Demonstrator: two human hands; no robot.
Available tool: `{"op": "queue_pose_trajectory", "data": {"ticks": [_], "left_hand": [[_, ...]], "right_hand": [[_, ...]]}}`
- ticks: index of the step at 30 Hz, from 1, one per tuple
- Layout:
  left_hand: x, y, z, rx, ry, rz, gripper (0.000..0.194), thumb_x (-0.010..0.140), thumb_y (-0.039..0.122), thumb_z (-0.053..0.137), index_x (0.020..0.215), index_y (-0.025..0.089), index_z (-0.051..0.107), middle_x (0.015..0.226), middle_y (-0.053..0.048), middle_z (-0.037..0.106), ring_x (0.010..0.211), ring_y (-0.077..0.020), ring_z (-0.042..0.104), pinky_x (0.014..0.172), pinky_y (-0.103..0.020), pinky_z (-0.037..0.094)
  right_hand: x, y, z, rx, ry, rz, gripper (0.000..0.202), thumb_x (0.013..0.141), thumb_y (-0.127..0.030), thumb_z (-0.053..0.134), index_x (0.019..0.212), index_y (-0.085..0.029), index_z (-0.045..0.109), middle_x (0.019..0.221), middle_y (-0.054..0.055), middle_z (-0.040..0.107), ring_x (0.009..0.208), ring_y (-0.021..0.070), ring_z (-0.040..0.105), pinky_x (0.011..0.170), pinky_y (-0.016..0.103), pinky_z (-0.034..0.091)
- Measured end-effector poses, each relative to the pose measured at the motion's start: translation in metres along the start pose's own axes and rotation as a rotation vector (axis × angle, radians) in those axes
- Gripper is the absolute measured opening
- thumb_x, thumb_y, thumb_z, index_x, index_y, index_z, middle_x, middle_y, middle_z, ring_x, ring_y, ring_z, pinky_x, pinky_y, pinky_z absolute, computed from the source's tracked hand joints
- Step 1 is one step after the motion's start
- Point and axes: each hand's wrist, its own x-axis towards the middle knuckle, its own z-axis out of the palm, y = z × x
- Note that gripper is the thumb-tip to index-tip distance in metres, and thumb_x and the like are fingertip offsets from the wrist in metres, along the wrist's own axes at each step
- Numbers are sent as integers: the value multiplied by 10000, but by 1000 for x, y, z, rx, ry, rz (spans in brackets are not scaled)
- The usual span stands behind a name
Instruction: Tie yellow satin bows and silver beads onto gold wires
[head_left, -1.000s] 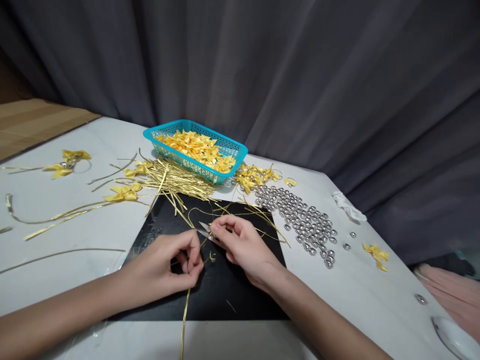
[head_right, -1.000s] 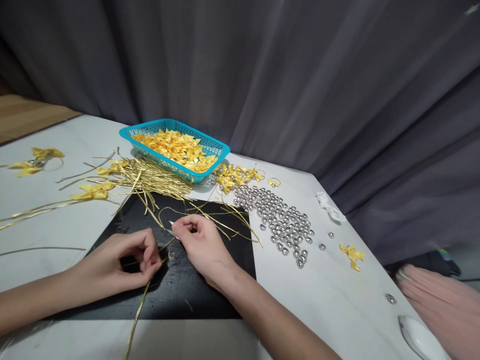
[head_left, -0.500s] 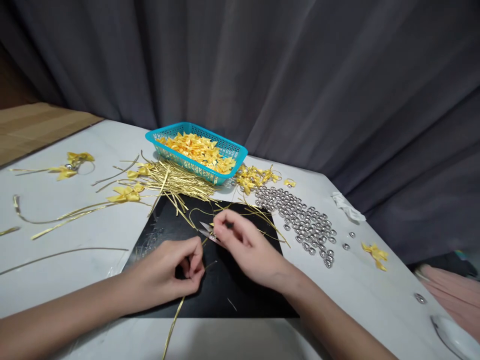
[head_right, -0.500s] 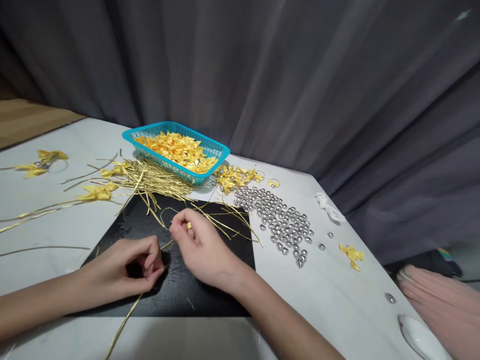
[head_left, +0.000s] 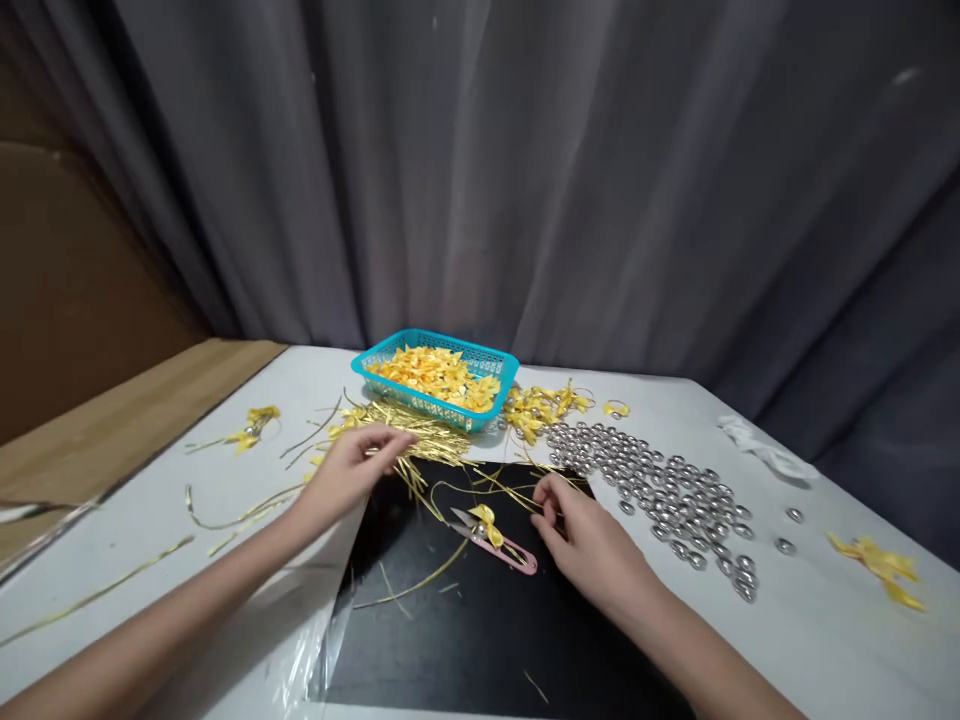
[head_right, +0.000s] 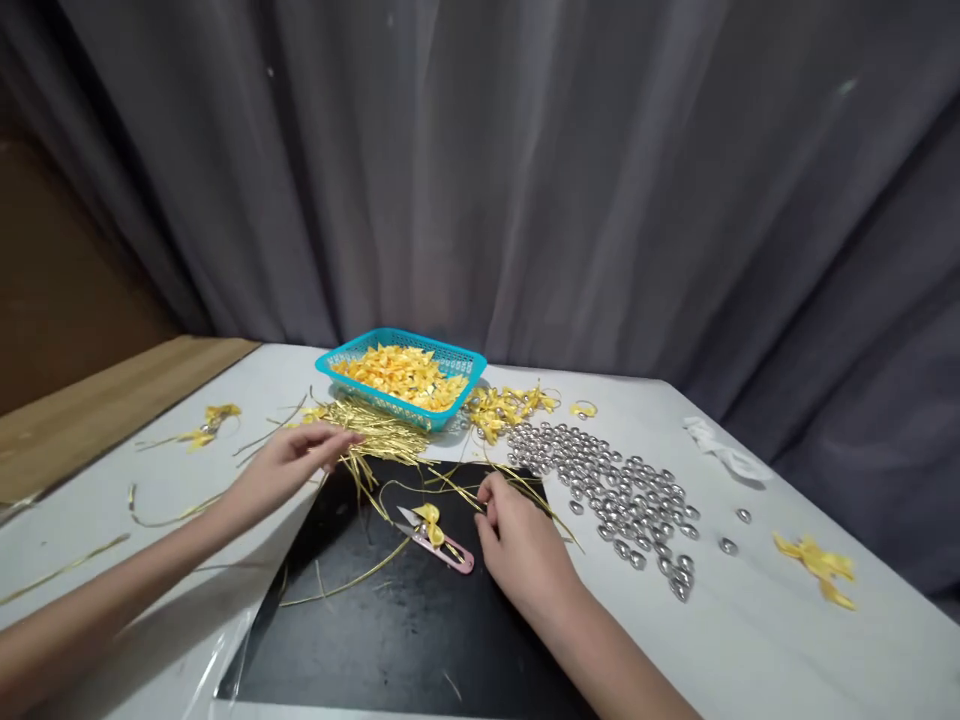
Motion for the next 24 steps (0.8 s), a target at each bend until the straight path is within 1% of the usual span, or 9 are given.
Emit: {"op": "queue_pose_trajectory", "data": {"ticks": [2, 4, 6, 8, 13, 16, 19, 21, 24], "left_hand": [[21, -16, -11, 78, 76, 2, 394, 814, 507, 503, 775, 176, 712, 752, -68, 718, 708, -205, 621, 619, -294, 476], [37, -31, -14, 136, 101, -15, 428, 813, 537, 500, 701, 171, 690, 704, -71, 712, 675, -216, 615, 627, -321, 465], [46, -43, -11, 176, 86, -23, 441, 831, 547, 504, 689, 168, 678, 672, -58, 700, 648, -209, 614, 630, -332, 463], [52, -52, -8, 206, 59, -17, 394, 862, 514, 531, 766, 160, 676, 716, -32, 697, 672, -185, 626, 670, -335, 481], [72, -62, -6, 279, 23, -8, 387, 847, 521, 532, 863, 161, 673, 785, -31, 708, 701, -197, 643, 701, -340, 491], [75, -54, -7, 337, 32, 4, 403, 767, 538, 512, 890, 182, 654, 802, -60, 716, 677, -235, 636, 643, -327, 465], [57, -31, -1, 395, 41, 32, 410, 814, 530, 449, 1003, 190, 581, 754, -41, 667, 638, -238, 614, 589, -310, 414], [36, -11, 8, 386, -51, 90, 381, 841, 538, 443, 996, 210, 561, 686, 2, 630, 574, -212, 603, 565, -291, 396], [3, 13, 28, 323, -303, 147, 372, 894, 533, 391, 1013, 220, 553, 706, 5, 631, 586, -203, 619, 583, -295, 426]], "right_hand": [[-5, 2, 0, -46, 26, 6, 97, 852, -103, 445, 852, -194, 480, 790, 10, 575, 702, 159, 539, 630, 265, 339], [-9, 2, 1, -54, 32, -2, 103, 853, -102, 450, 825, -189, 496, 847, 31, 604, 776, 175, 569, 667, 276, 354], [-12, -1, 2, -38, 34, -10, 96, 849, -110, 472, 810, -188, 512, 868, 34, 619, 806, 178, 585, 684, 278, 363], [-13, -5, 5, -21, 45, -18, 95, 853, -120, 480, 808, -191, 522, 872, 29, 627, 802, 172, 590, 682, 274, 369], [-14, -7, 12, 23, 76, -45, 107, 896, -159, 460, 831, -194, 538, 892, 29, 632, 775, 163, 598, 665, 275, 394], [-13, 1, 16, 49, 138, -99, 92, 889, -139, 474, 893, -178, 557, 960, 67, 632, 850, 194, 607, 715, 308, 433], [-12, 9, 16, 49, 199, -173, 113, 868, -103, 496, 922, -159, 579, 997, 102, 634, 951, 230, 587, 807, 355, 452], [-12, 11, 14, 57, 213, -195, 110, 870, -107, 507, 907, -163, 594, 984, 96, 644, 972, 227, 576, 835, 356, 455], [-12, 7, 15, 79, 226, -205, 44, 868, -178, 573, 879, -178, 615, 958, 76, 658, 959, 215, 567, 832, 346, 461]]}}
